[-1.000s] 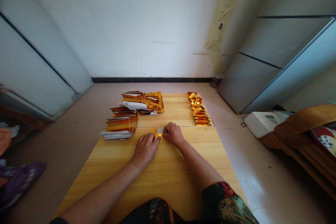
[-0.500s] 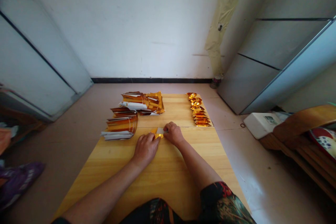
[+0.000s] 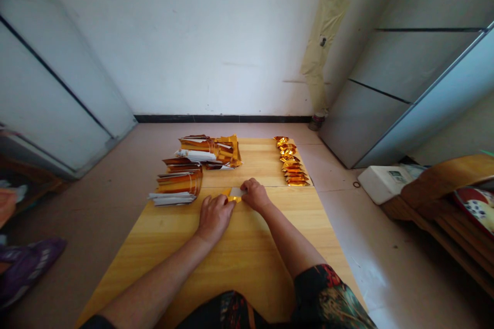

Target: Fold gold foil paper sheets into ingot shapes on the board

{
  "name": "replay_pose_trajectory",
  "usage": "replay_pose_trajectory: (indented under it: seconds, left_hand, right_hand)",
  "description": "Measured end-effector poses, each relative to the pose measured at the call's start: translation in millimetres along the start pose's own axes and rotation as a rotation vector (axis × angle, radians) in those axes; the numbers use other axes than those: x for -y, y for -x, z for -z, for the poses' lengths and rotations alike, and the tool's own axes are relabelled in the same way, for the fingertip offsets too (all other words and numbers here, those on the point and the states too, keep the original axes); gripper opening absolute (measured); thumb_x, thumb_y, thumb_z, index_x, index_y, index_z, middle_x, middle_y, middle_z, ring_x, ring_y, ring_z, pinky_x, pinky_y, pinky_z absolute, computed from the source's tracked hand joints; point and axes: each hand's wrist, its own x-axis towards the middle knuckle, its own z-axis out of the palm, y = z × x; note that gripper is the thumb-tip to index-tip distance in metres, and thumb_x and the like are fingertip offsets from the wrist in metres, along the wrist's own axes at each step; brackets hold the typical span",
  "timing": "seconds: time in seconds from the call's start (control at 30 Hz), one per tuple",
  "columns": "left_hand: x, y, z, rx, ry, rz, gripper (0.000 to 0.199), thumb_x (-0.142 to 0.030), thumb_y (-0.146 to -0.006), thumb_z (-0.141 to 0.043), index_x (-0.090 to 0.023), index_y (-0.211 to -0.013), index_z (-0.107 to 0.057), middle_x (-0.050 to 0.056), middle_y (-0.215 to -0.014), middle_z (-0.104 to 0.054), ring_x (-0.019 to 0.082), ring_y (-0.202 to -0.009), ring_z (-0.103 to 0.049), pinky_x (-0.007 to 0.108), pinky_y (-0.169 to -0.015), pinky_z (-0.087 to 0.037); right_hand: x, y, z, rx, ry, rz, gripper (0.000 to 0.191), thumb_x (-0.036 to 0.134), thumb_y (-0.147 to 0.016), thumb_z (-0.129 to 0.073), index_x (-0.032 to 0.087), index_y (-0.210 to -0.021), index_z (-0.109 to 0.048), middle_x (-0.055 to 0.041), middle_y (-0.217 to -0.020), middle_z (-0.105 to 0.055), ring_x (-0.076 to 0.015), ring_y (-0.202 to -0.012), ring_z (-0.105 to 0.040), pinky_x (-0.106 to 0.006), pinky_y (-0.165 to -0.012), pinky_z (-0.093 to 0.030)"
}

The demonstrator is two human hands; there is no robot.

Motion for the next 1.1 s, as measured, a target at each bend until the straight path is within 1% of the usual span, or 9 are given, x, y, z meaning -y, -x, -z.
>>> replay_pose_trajectory:
  seconds: [0.13, 0.2, 0.33, 0.5, 0.67, 0.73, 0.83, 0.97, 1.1]
  left_hand:
    - [2.3, -0.9, -0.6, 0.003, -0.002, 0.008, 0.016, -0.021, -0.085, -0.053, -0.026, -0.088, -0.067, 0.005, -0.085, -0.062, 0.02, -0.082, -0.058, 0.048, -0.093, -0.033]
    - [9.1, -2.4, -2.5, -0.008, 0.022, -0.012, 0.017, -0.019, -0.086, -0.052, -0.027, -0.09, -0.067, 0.004, -0.087, -0.063, 0.02, -0.084, -0.059, 0.051, -0.097, -0.029]
    - [35.1, -11.2, -8.8, -0.04, 0.144, -0.101, 0.022, -0.014, -0.086, -0.048, -0.029, -0.091, -0.065, 0.001, -0.103, -0.066, 0.019, -0.097, -0.059, 0.055, -0.103, -0.019]
    - [60.2, -26.6, -15.8, 0.008, 0.33, -0.222, 0.025, -0.007, -0.081, -0.049, -0.025, -0.082, -0.066, 0.002, -0.109, -0.068, 0.017, -0.101, -0.06, 0.037, -0.089, -0.039]
    - [53.7, -28.3, -20.1, -0.029, 0.412, -0.112, 0.018, -0.009, -0.074, -0.054, -0.022, -0.078, -0.065, 0.002, -0.109, -0.068, 0.019, -0.104, -0.059, 0.035, -0.089, -0.041]
    - [49.8, -26.7, -21.6, -0.036, 0.444, -0.084, 0.013, -0.013, -0.074, -0.056, -0.022, -0.079, -0.064, 0.002, -0.11, -0.067, 0.019, -0.106, -0.058, 0.035, -0.091, -0.041]
    - [48.7, -25.3, -23.7, -0.02, 0.47, -0.078, 0.01, -0.016, -0.075, -0.056, -0.023, -0.08, -0.062, 0.001, -0.112, -0.066, 0.018, -0.108, -0.057, 0.034, -0.092, -0.041]
    - [52.4, -24.8, -25.9, 0.001, 0.466, -0.096, 0.01, -0.016, -0.076, -0.057, -0.023, -0.082, -0.061, 0.001, -0.114, -0.065, 0.018, -0.11, -0.056, 0.035, -0.093, -0.041]
    - [54.2, -23.9, -26.5, 0.012, 0.454, -0.111, 0.012, -0.016, -0.075, -0.057, -0.023, -0.084, -0.06, 0.002, -0.117, -0.064, 0.019, -0.11, -0.056, 0.036, -0.094, -0.04]
  right_hand:
    - [-6.2, 1.9, 1.1, -0.041, 0.03, 0.158, 0.034, -0.001, -0.073, -0.05, 0.017, -0.097, -0.066, -0.0067, -0.101, -0.06, -0.0153, -0.092, -0.053, -0.024, -0.083, -0.04]
    - [-6.1, 6.4, 2.0, -0.053, 0.078, 0.233, 0.032, 0.002, -0.077, -0.049, 0.018, -0.098, -0.067, -0.0071, -0.104, -0.061, -0.0171, -0.094, -0.052, -0.027, -0.086, -0.038]
    - [3.1, 21.6, 6.9, -0.003, 0.205, 0.268, 0.022, 0.013, -0.085, -0.048, 0.02, -0.094, -0.067, -0.0076, -0.103, -0.061, -0.0193, -0.094, -0.049, -0.029, -0.081, -0.038]
    - [18.0, 38.8, 9.2, 0.035, 0.279, 0.305, 0.02, 0.018, -0.088, -0.047, 0.02, -0.087, -0.066, -0.0074, -0.099, -0.06, -0.0188, -0.096, -0.047, -0.028, -0.078, -0.037]
    - [12.4, 38.6, 5.6, 0.017, 0.18, 0.431, 0.013, 0.02, -0.083, -0.055, 0.02, -0.08, -0.068, -0.0052, -0.099, -0.062, -0.0175, -0.093, -0.05, -0.027, -0.078, -0.037]
    - [3.9, 34.5, 5.1, 0.003, 0.105, 0.501, 0.008, 0.022, -0.08, -0.061, 0.021, -0.083, -0.068, -0.0044, -0.101, -0.062, -0.0167, -0.091, -0.051, -0.028, -0.081, -0.037]
    - [-7.6, 29.1, 3.3, -0.013, 0.016, 0.561, 0.017, 0.026, -0.077, -0.067, 0.021, -0.093, -0.069, -0.0052, -0.106, -0.061, -0.0172, -0.094, -0.053, -0.029, -0.084, -0.038]
    - [-11.9, 26.8, -4.7, -0.052, 0.0, 0.516, 0.029, 0.03, -0.074, -0.07, 0.024, -0.102, -0.068, -0.0061, -0.106, -0.06, -0.0195, -0.096, -0.052, -0.032, -0.085, -0.037]
    - [-8.0, 25.2, -12.3, -0.079, 0.023, 0.464, 0.019, 0.027, -0.075, -0.069, 0.025, -0.094, -0.07, -0.0048, -0.1, -0.06, -0.0182, -0.091, -0.052, -0.031, -0.082, -0.037]
